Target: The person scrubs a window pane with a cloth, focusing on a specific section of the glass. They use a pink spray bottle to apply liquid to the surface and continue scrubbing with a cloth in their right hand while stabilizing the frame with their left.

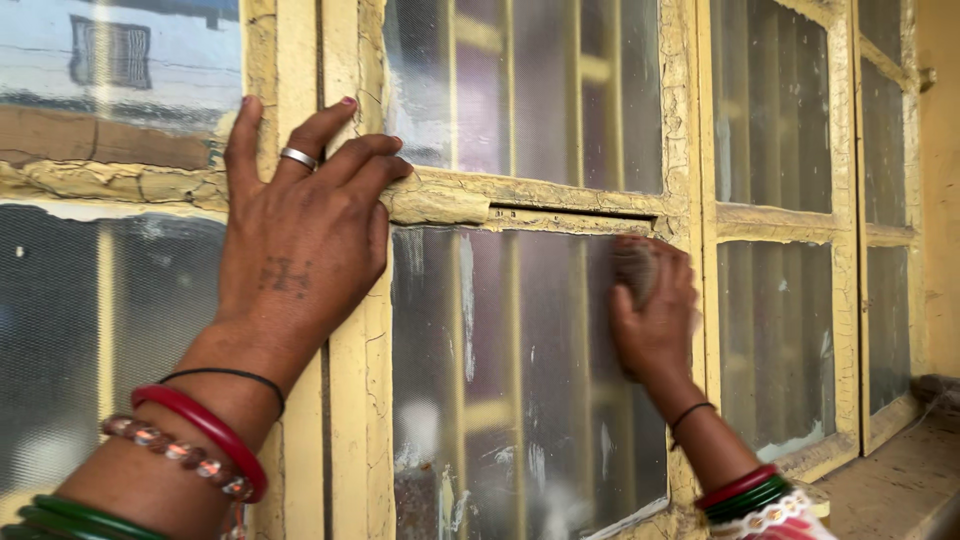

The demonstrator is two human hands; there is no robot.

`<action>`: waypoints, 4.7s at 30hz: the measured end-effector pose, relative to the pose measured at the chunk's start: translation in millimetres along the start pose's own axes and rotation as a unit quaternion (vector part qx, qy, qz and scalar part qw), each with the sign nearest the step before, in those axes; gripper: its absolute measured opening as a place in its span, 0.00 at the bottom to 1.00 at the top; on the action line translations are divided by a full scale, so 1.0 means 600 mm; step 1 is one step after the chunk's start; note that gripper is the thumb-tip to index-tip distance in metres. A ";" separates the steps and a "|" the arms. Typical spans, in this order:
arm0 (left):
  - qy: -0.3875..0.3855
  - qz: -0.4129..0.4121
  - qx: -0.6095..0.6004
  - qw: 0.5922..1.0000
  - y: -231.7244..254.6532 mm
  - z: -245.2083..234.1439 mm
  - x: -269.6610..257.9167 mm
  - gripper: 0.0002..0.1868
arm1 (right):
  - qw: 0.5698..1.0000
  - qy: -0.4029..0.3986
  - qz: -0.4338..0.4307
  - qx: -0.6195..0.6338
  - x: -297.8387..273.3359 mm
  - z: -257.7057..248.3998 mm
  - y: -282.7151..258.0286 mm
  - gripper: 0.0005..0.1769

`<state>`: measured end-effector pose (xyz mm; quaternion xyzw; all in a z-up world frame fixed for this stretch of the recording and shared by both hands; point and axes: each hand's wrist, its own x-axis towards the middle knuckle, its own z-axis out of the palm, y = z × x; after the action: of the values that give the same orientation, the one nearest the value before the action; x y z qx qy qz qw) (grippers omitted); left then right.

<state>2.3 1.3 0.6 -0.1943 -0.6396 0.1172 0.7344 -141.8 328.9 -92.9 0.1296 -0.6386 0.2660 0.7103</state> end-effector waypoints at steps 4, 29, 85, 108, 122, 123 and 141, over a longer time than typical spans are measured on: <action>0.003 -0.008 -0.006 1.000 0.002 -0.002 0.003 0.14 | 0.996 0.019 0.074 -0.045 0.001 0.006 0.002 0.33; -0.003 -0.004 0.034 0.999 0.013 -0.005 -0.006 0.17 | 0.994 0.021 0.108 0.012 0.005 0.036 -0.047 0.34; -0.165 0.049 0.041 0.984 0.157 -0.019 0.008 0.36 | 0.814 -0.268 -0.505 0.103 -0.218 -0.050 -0.112 0.22; -0.187 0.067 -0.023 0.980 0.226 0.055 -0.039 0.33 | 0.812 -0.376 -0.434 0.108 -0.233 -0.045 0.023 0.26; -0.005 -0.049 0.111 0.993 -0.006 0.008 0.205 0.28 | 0.997 -0.027 0.051 0.041 0.295 -0.008 -0.002 0.36; -0.016 -0.055 0.131 0.990 -0.009 0.015 0.207 0.28 | 0.995 -0.030 0.090 0.028 0.308 0.002 -0.002 0.36; 0.049 -0.047 0.253 0.965 -0.028 0.051 0.198 0.33 | 0.984 0.054 -0.128 0.110 0.320 0.087 -0.394 0.28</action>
<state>-10.7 40.2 117.5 0.0228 -0.5611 0.2309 0.7946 -48.9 147.3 139.4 0.2731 -0.5442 0.2479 0.7535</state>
